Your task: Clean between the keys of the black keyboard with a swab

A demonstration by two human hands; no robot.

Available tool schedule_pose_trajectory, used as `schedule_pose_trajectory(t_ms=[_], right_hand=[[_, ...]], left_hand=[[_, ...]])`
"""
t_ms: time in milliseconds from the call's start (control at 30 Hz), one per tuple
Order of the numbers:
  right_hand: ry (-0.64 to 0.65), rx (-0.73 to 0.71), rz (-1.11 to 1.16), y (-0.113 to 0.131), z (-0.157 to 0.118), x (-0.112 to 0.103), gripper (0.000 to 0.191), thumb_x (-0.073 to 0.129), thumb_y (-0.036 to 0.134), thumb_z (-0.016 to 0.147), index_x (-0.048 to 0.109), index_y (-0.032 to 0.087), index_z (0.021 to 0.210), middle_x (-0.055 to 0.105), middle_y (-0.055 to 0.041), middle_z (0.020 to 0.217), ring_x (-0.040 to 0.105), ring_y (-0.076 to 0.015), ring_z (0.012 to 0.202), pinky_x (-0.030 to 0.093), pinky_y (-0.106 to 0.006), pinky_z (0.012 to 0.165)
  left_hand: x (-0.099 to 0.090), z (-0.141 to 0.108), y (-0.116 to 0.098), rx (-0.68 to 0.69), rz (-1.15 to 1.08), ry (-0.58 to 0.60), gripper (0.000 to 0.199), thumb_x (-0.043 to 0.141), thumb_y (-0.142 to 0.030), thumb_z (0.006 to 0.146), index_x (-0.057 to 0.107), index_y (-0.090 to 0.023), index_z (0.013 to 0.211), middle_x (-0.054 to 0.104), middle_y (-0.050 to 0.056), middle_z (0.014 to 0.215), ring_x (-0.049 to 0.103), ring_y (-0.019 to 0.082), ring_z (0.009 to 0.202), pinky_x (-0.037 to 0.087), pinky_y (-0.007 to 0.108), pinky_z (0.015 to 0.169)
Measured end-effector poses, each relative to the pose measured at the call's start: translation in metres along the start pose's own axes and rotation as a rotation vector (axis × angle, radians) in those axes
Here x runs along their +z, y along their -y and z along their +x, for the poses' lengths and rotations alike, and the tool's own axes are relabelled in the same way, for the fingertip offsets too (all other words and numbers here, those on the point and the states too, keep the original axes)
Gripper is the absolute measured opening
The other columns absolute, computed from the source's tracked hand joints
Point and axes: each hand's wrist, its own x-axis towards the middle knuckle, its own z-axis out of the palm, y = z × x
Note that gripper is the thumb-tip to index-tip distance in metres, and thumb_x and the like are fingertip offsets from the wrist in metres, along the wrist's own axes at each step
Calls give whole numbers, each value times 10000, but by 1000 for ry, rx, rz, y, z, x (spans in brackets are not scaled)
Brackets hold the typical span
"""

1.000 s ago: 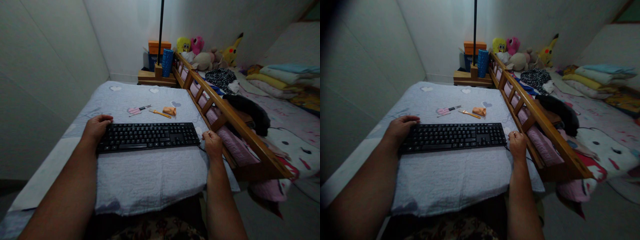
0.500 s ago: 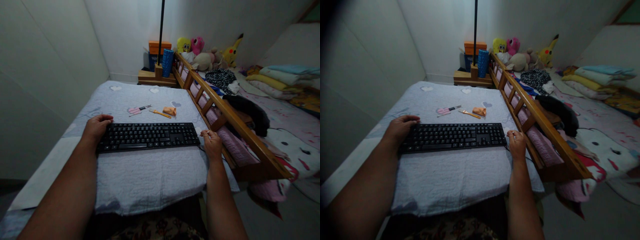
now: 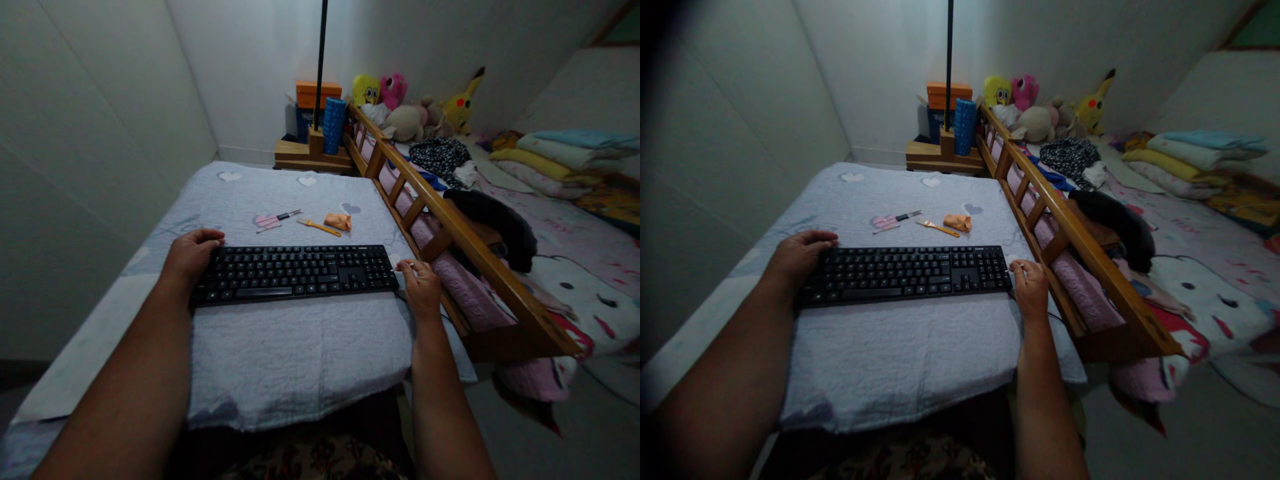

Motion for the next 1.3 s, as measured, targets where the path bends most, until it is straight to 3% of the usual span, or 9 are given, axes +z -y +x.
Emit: schedule_pose_trajectory(t_ms=[433,800,1300], right_hand=[[61,-40,35,4,-2,3,289,527,401,907,707,210,786,729,-66,847,642,-244,897,451,-371,864],[71,-11,37,6,-2,0,306,493,374,896,630,225,667,641,-28,698,596,-221,774,415,-343,758],[116,21,50,4,-2,-2,304,493,364,881,594,237,624,606,-19,656,578,-218,728,393,-349,730]], left_hand=[[0,-3,-4,-7,10,-4,266,669,-236,638,736,-178,889,732,46,906,640,220,871,477,352,910],[2,-4,-5,-19,8,-2,276,669,-258,632,729,-173,888,734,47,926,638,216,871,473,371,943],[1,-2,-3,-2,21,-9,277,667,-250,626,734,-179,886,746,57,956,649,235,943,462,384,979]])
